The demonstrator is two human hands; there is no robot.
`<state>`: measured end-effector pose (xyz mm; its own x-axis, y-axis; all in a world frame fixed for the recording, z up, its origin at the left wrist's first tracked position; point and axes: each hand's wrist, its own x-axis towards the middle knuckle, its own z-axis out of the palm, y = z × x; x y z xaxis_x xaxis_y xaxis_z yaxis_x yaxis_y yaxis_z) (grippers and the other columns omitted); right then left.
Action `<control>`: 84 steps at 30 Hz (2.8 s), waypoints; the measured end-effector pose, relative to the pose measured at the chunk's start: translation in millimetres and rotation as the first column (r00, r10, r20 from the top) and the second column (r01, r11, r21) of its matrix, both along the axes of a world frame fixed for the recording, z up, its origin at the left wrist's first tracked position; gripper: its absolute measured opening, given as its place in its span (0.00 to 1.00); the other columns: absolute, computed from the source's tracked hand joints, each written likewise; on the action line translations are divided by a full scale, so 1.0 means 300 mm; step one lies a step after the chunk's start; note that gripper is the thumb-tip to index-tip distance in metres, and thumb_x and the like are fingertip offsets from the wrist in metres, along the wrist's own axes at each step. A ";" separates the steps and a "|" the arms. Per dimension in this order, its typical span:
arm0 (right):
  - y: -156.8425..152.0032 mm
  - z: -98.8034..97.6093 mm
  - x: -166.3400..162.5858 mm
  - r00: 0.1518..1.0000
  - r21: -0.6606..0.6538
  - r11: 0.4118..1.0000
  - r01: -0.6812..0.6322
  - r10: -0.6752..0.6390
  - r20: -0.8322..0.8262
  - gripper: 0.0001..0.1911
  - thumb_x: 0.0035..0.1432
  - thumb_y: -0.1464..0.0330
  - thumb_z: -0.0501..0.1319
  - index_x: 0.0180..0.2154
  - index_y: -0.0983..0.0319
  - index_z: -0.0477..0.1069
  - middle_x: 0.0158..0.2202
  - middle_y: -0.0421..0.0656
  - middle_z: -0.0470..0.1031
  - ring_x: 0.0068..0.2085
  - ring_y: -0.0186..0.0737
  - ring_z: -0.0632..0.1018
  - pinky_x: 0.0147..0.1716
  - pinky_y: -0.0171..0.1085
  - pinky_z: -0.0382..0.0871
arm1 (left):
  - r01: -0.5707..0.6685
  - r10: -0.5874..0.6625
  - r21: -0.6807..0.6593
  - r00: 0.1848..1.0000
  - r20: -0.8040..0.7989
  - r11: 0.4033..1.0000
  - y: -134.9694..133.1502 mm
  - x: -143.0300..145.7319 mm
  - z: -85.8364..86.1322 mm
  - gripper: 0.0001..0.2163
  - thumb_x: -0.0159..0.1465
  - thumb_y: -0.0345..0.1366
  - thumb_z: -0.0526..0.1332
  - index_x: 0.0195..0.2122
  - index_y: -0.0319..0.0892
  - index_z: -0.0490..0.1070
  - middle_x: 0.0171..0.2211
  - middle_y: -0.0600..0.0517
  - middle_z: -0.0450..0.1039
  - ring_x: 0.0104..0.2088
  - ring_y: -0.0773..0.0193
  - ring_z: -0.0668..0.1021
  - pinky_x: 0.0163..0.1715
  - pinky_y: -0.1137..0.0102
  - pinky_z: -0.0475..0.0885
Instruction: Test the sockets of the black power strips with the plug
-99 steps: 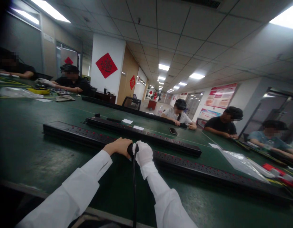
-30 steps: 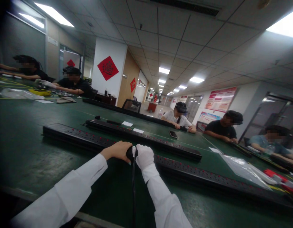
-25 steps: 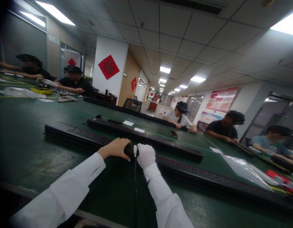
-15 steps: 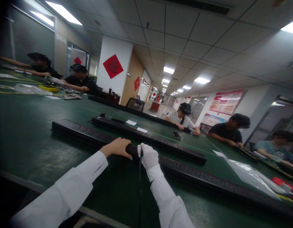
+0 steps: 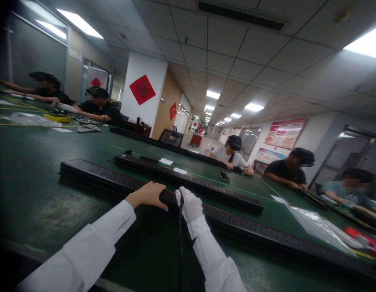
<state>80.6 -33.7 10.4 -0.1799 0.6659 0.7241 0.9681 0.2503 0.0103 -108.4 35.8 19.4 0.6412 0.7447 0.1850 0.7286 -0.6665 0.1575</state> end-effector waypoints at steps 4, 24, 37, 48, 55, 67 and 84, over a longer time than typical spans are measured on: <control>-0.014 0.054 0.016 0.994 0.053 0.998 -0.021 0.015 0.108 0.16 0.60 0.62 0.49 0.47 0.56 0.68 0.43 0.42 0.74 0.38 0.35 0.75 0.39 0.31 0.65 | -0.010 0.010 0.017 1.000 -0.001 1.000 0.003 0.003 -0.006 0.34 0.40 0.66 0.55 0.39 0.43 0.66 0.40 0.45 0.71 0.40 0.51 0.72 0.43 0.60 0.59; 0.078 0.139 -0.085 0.993 -0.309 0.951 -0.026 -0.012 -0.121 0.15 0.56 0.55 0.50 0.34 0.49 0.73 0.33 0.34 0.77 0.37 0.35 0.76 0.36 0.30 0.64 | -0.019 0.019 0.068 1.000 -0.001 0.998 0.001 0.003 -0.011 0.35 0.39 0.67 0.54 0.38 0.43 0.67 0.40 0.45 0.72 0.40 0.49 0.72 0.41 0.60 0.61; 0.072 0.095 -0.138 0.979 -0.156 0.983 0.101 -0.070 0.193 0.21 0.61 0.56 0.43 0.33 0.57 0.71 0.27 0.41 0.75 0.29 0.34 0.74 0.28 0.31 0.58 | 0.008 -0.008 0.125 1.000 0.000 0.992 0.000 -0.001 -0.016 0.35 0.42 0.66 0.53 0.41 0.42 0.66 0.40 0.43 0.72 0.41 0.49 0.73 0.40 0.60 0.62; 0.055 0.073 -0.151 0.977 -0.089 0.995 0.049 -0.030 0.210 0.18 0.62 0.60 0.42 0.34 0.58 0.68 0.28 0.40 0.73 0.28 0.32 0.73 0.25 0.30 0.55 | 0.013 -0.009 0.172 1.000 -0.026 0.985 0.007 0.002 -0.019 0.33 0.42 0.64 0.54 0.40 0.42 0.66 0.39 0.44 0.72 0.39 0.49 0.73 0.39 0.60 0.63; 0.056 0.047 -0.136 0.983 0.012 0.999 0.048 -0.049 0.176 0.19 0.62 0.59 0.42 0.38 0.57 0.68 0.27 0.40 0.73 0.29 0.33 0.73 0.26 0.31 0.55 | 0.003 -0.001 0.139 1.000 -0.016 0.990 0.006 0.005 -0.014 0.34 0.42 0.65 0.54 0.40 0.42 0.67 0.39 0.44 0.72 0.39 0.50 0.73 0.39 0.60 0.63; 0.073 0.069 -0.127 0.980 -0.085 0.996 -0.006 0.022 0.198 0.18 0.62 0.57 0.43 0.36 0.55 0.69 0.29 0.39 0.74 0.30 0.32 0.74 0.28 0.30 0.56 | 0.017 -0.014 0.149 1.000 -0.020 0.989 0.004 0.003 -0.014 0.35 0.42 0.66 0.53 0.41 0.42 0.67 0.39 0.44 0.72 0.39 0.50 0.73 0.40 0.59 0.63; 0.045 0.020 -0.111 0.982 -0.081 0.988 -0.130 0.140 0.128 0.17 0.60 0.62 0.46 0.47 0.57 0.65 0.36 0.42 0.73 0.36 0.34 0.73 0.36 0.29 0.61 | -0.006 0.010 0.130 1.000 -0.025 0.992 0.007 0.004 -0.017 0.32 0.44 0.63 0.55 0.41 0.44 0.66 0.41 0.45 0.72 0.41 0.50 0.72 0.41 0.59 0.62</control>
